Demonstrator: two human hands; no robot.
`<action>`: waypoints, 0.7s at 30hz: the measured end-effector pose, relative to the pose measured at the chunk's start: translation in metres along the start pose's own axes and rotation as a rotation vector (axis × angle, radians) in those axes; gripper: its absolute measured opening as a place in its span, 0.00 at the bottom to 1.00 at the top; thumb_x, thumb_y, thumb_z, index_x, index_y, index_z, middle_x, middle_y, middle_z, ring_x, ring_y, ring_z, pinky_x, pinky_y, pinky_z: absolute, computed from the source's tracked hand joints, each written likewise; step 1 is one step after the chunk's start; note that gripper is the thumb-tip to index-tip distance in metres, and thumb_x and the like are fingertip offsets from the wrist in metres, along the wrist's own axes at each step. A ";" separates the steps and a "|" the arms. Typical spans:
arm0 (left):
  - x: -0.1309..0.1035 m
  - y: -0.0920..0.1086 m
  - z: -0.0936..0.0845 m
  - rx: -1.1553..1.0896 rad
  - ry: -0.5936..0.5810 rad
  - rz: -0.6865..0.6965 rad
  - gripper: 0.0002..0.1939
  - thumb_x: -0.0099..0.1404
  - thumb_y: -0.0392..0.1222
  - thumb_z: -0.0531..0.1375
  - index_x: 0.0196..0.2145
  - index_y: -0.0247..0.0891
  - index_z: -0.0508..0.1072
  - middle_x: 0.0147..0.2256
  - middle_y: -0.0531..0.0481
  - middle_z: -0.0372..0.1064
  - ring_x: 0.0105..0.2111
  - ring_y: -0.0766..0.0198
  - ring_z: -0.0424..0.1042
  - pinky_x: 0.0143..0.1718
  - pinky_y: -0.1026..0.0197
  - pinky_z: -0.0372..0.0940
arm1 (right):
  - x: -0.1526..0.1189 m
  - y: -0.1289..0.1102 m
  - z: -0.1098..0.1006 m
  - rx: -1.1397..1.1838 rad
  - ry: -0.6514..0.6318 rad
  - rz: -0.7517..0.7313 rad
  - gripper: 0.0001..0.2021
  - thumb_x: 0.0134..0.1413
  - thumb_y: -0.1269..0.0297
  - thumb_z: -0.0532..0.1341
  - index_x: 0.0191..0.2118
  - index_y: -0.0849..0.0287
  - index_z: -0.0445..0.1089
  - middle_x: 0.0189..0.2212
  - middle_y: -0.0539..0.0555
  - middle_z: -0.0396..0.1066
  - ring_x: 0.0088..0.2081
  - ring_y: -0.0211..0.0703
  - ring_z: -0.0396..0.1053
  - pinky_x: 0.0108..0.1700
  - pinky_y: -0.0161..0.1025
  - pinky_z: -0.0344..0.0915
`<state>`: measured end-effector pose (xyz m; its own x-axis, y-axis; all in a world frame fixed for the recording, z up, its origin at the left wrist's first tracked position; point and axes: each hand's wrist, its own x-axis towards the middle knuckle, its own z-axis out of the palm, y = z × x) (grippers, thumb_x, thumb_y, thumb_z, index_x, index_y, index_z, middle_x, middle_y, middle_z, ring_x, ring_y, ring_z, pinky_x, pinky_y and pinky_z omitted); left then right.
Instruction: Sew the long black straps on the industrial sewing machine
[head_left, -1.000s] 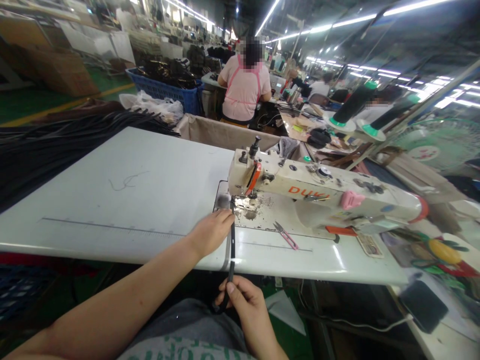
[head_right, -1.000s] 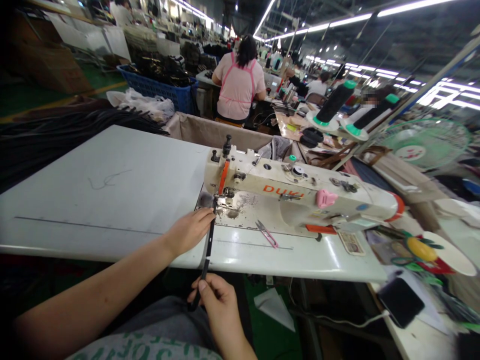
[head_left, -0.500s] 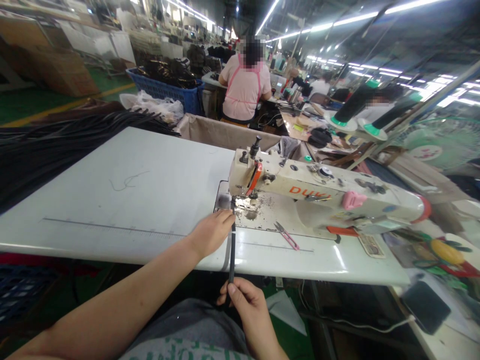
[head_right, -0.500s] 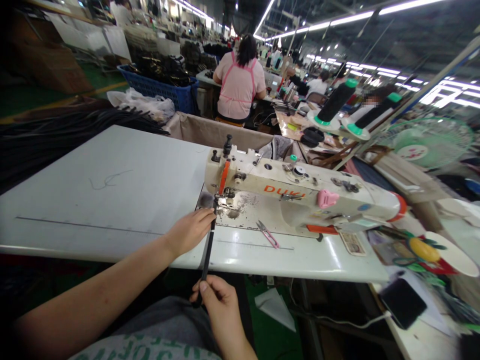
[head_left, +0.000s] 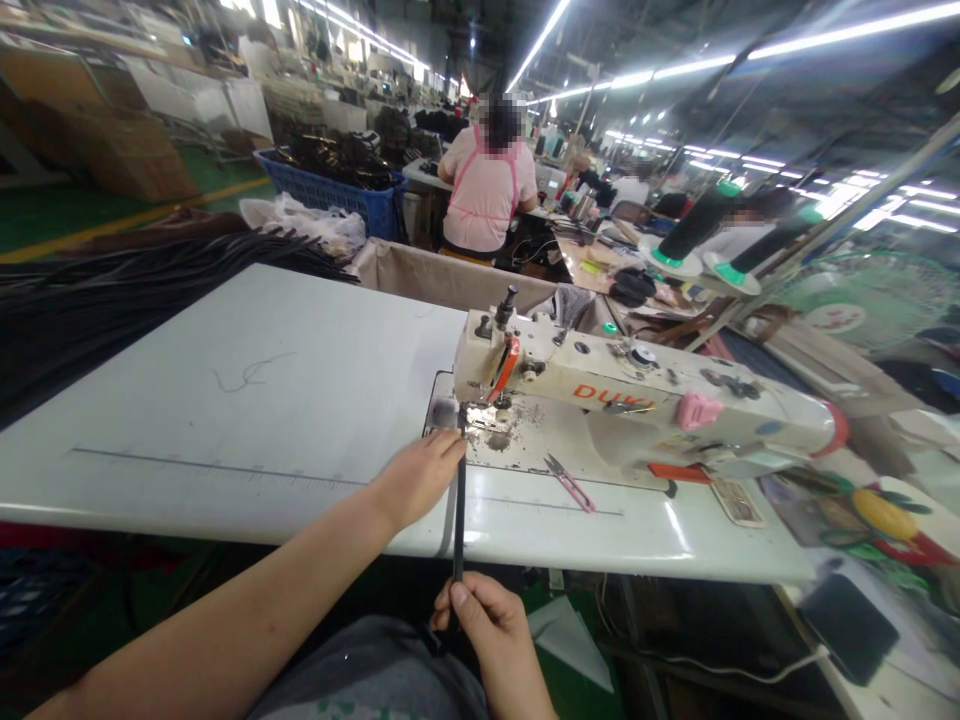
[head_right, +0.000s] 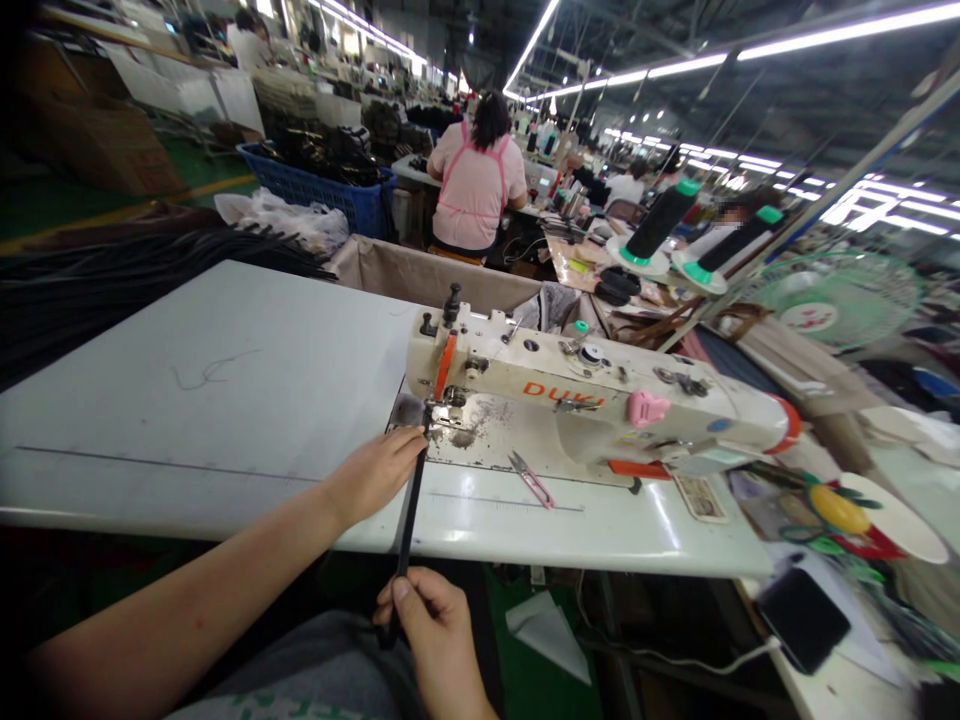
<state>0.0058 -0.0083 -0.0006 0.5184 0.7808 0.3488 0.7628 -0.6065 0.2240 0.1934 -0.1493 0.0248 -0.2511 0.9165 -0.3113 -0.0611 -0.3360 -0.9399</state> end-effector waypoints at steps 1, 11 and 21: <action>0.001 0.000 0.001 -0.004 0.009 -0.003 0.14 0.74 0.31 0.51 0.52 0.34 0.70 0.55 0.39 0.70 0.62 0.51 0.67 0.65 0.47 0.65 | 0.000 0.000 0.000 -0.004 -0.002 0.002 0.23 0.58 0.41 0.68 0.30 0.59 0.80 0.24 0.53 0.76 0.31 0.44 0.72 0.38 0.38 0.66; 0.006 0.003 -0.001 0.008 0.062 -0.042 0.18 0.72 0.30 0.53 0.58 0.30 0.68 0.58 0.36 0.68 0.63 0.48 0.65 0.67 0.44 0.63 | 0.002 0.003 -0.001 -0.041 0.002 0.003 0.25 0.57 0.39 0.68 0.30 0.59 0.81 0.24 0.53 0.76 0.30 0.44 0.72 0.38 0.39 0.66; -0.003 0.002 -0.001 0.048 0.086 0.012 0.15 0.72 0.29 0.52 0.53 0.35 0.72 0.55 0.39 0.71 0.57 0.52 0.72 0.62 0.47 0.69 | 0.000 0.000 -0.002 -0.022 -0.074 -0.029 0.21 0.60 0.44 0.68 0.30 0.58 0.80 0.25 0.53 0.75 0.32 0.44 0.71 0.40 0.40 0.65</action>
<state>0.0054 -0.0116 -0.0004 0.4937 0.7566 0.4288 0.7757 -0.6060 0.1764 0.1950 -0.1488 0.0243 -0.3198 0.9071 -0.2737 -0.0486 -0.3042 -0.9514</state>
